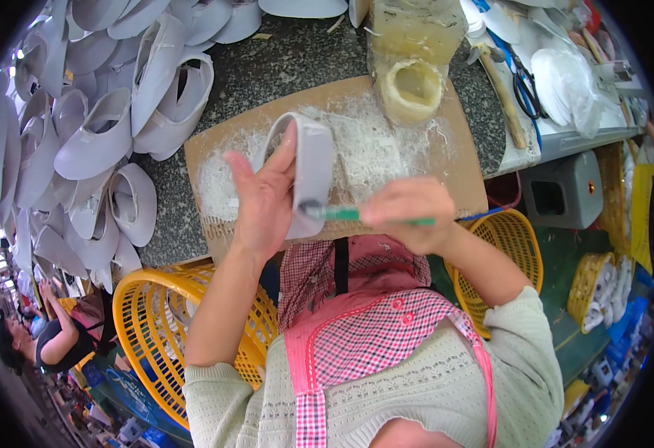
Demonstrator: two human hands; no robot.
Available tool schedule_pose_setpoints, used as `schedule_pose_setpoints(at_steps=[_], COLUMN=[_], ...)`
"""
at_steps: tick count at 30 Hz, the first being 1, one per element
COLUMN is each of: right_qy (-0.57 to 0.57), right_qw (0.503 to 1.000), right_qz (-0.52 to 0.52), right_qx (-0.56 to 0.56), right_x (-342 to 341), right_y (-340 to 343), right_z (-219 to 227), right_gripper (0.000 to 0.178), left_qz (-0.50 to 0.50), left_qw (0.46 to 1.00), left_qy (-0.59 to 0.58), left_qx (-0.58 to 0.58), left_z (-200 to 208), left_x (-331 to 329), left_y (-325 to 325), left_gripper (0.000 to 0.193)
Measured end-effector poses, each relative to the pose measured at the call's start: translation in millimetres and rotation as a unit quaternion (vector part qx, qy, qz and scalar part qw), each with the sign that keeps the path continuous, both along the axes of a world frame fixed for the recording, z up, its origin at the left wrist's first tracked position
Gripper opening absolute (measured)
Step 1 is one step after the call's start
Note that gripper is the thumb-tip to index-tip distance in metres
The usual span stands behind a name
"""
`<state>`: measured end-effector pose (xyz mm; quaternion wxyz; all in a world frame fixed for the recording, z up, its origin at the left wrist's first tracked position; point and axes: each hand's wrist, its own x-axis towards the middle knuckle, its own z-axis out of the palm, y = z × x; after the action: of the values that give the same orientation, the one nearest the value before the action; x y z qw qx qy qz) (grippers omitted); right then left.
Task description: Applying glue to the interior and edges of shoe upper components using a brush and placing them in a basket.
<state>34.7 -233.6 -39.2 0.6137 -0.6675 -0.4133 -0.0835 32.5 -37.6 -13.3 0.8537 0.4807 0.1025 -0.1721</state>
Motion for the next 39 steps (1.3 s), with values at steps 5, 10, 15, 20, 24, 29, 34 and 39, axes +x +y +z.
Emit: schedule_pose_setpoints(at_steps=[5,10,15,20,24,29,34,39], right_qy=[0.104,0.105,0.038,-0.045,-0.037,-0.109,-0.105,-0.095], right_qw=[0.991,0.987,0.997,0.993,0.982,0.979,0.979,0.968], right_qz=[-0.078,-0.124,-0.064,-0.09,-0.179,-0.161,-0.147,-0.211], right_qx=[0.035,0.015,0.024,-0.056,-0.052,-0.056,-0.092,-0.092], right_x=[-5,-13,-31,-35,-33,-43,-17,-9], right_y=[-17,-20,24,46,24,18,39,7], right_z=[-5,0,-3,-10,-12,6,-14,24], right_gripper=[0.015,0.015,0.017,0.018,0.019,0.025,0.026,0.02], left_qz=[-0.24,-0.079,-0.007,0.006,0.025,0.122,0.168,0.138], left_qw=[0.795,0.521,0.583,0.644,0.633,0.633,0.735,0.859], left_qy=[-0.211,-0.46,-0.239,-0.203,-0.211,-0.25,-0.197,-0.062], left_qx=[0.515,0.715,0.777,0.738,0.744,0.723,0.627,0.49], left_z=[11,23,-8,-28,-31,-42,-35,-39], left_x=[1,-23,-55,-65,-71,-77,-79,-102], left_y=[-5,29,81,75,72,75,68,72], left_gripper=[0.075,0.043,0.038,0.04,0.036,0.034,0.031,0.034])
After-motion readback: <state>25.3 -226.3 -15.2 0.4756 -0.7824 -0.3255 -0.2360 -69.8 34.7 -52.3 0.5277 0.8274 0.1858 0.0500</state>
